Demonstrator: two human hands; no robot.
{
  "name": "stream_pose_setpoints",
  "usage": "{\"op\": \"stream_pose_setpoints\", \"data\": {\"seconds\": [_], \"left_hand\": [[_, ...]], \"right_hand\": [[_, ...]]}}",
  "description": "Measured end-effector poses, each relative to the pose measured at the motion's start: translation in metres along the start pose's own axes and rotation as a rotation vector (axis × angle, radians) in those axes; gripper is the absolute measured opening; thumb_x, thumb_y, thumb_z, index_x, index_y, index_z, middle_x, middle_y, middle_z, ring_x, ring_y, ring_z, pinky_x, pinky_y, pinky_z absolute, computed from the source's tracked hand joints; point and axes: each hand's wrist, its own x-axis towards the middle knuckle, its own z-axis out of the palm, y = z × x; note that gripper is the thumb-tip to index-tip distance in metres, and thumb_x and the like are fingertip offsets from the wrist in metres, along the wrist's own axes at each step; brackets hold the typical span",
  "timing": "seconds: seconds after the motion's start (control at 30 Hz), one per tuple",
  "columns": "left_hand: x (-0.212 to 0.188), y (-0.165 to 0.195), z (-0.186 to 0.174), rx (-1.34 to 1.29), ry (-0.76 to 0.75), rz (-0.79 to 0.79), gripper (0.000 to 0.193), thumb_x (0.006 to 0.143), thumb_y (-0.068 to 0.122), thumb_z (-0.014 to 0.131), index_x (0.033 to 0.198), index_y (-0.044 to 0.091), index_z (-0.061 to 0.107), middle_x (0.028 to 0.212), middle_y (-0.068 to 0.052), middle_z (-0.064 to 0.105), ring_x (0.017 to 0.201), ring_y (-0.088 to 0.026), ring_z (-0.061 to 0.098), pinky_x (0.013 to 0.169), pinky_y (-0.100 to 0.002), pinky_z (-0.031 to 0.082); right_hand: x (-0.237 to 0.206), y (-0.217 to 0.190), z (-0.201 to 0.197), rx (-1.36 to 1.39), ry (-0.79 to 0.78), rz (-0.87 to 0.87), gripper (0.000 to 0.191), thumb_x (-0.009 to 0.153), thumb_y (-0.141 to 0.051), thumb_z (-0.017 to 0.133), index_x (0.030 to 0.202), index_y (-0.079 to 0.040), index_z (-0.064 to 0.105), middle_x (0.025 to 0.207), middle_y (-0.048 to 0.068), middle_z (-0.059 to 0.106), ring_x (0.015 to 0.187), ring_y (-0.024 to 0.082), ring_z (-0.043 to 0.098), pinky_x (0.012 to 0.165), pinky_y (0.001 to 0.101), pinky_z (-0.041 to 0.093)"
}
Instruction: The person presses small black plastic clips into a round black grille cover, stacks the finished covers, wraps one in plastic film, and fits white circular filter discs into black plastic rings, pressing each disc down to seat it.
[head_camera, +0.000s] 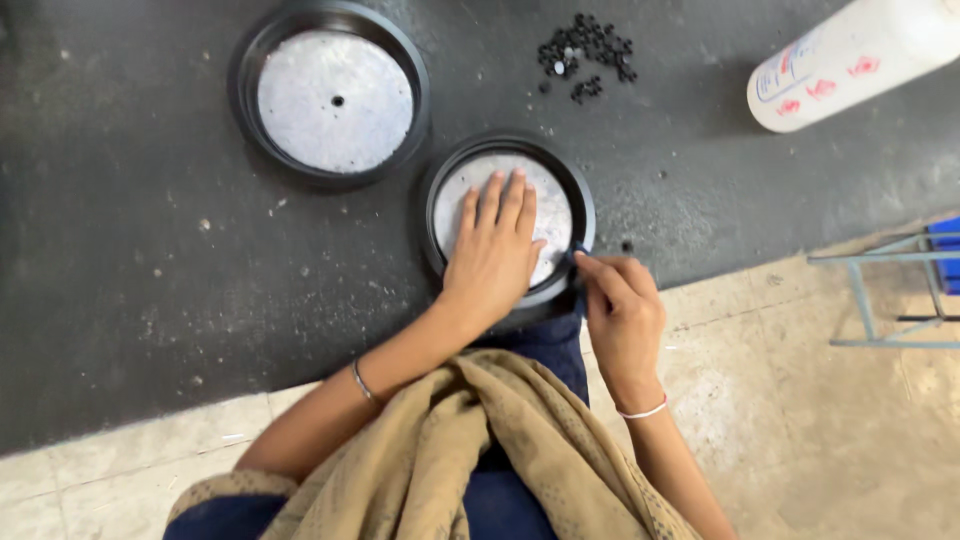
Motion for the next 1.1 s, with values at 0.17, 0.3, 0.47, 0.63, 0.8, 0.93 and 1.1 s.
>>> {"op": "stream_pose_setpoints", "data": {"seconds": [0.17, 0.3, 0.47, 0.63, 0.8, 0.93, 1.1], "left_hand": [[0.002, -0.003, 0.002, -0.03, -0.051, -0.027, 0.066, 0.092, 0.034, 0.065, 0.141, -0.008, 0.051, 0.152, -0.026, 0.046, 0.143, -0.042, 0.037, 0.118, -0.058, 0.026], [0.003, -0.004, 0.001, -0.051, -0.069, -0.04, 0.066, 0.092, 0.034, 0.064, 0.141, -0.009, 0.052, 0.153, -0.027, 0.045, 0.144, -0.043, 0.037, 0.119, -0.058, 0.026], [0.001, -0.007, 0.006, -0.053, -0.054, -0.044, 0.062, 0.09, 0.032, 0.063, 0.136, -0.008, 0.056, 0.149, -0.028, 0.048, 0.142, -0.046, 0.039, 0.117, -0.06, 0.027], [-0.005, -0.012, 0.018, -0.14, -0.009, -0.019, 0.046, 0.088, 0.027, 0.063, 0.123, -0.002, 0.067, 0.126, -0.026, 0.063, 0.127, -0.044, 0.051, 0.112, -0.063, 0.032], [-0.009, -0.017, 0.015, -0.28, 0.018, -0.034, 0.019, 0.085, 0.021, 0.067, 0.093, 0.005, 0.074, 0.094, -0.015, 0.073, 0.095, -0.033, 0.068, 0.09, -0.049, 0.049], [-0.043, -0.012, -0.012, -0.418, 0.253, 0.434, 0.012, 0.094, 0.018, 0.07, 0.086, 0.009, 0.068, 0.083, -0.007, 0.066, 0.078, -0.025, 0.066, 0.072, -0.039, 0.051], [-0.088, -0.037, -0.064, -0.452, 0.407, 0.513, 0.025, 0.095, 0.026, 0.075, 0.076, 0.012, 0.065, 0.072, -0.003, 0.058, 0.066, -0.022, 0.059, 0.062, -0.037, 0.048]], "right_hand": [[0.048, 0.026, 0.017, -0.031, -0.006, 0.002, 0.018, 0.092, 0.004, 0.069, 0.103, -0.006, 0.078, 0.095, 0.009, 0.071, 0.088, 0.027, 0.069, 0.077, 0.0373, 0.054], [0.102, 0.036, 0.04, -0.052, -0.063, -0.127, 0.02, 0.091, 0.007, 0.067, 0.102, -0.005, 0.077, 0.091, 0.009, 0.069, 0.088, 0.03, 0.067, 0.079, 0.0407, 0.053], [0.144, 0.011, 0.082, -0.034, -0.143, -0.344, 0.02, 0.085, 0.003, 0.066, 0.1, -0.004, 0.077, 0.092, 0.01, 0.068, 0.09, 0.032, 0.065, 0.079, 0.0412, 0.054], [0.144, -0.031, 0.104, 0.102, -0.316, -0.568, 0.025, 0.082, 0.003, 0.062, 0.101, -0.004, 0.077, 0.097, 0.01, 0.068, 0.093, 0.032, 0.064, 0.082, 0.0419, 0.054], [0.144, -0.054, 0.096, 0.121, -0.522, -0.673, 0.027, 0.082, 0.004, 0.062, 0.101, -0.006, 0.078, 0.095, 0.009, 0.069, 0.09, 0.031, 0.064, 0.08, 0.0419, 0.054], [0.134, -0.059, 0.088, 0.217, -0.61, -0.744, 0.026, 0.082, 0.002, 0.063, 0.102, -0.006, 0.078, 0.1, 0.008, 0.071, 0.095, 0.03, 0.066, 0.085, 0.0403, 0.054], [0.095, -0.055, 0.057, 0.229, -0.732, -0.791, 0.034, 0.074, 0.001, 0.063, 0.105, -0.005, 0.076, 0.101, 0.008, 0.071, 0.1, 0.029, 0.065, 0.087, 0.0385, 0.054]]}}
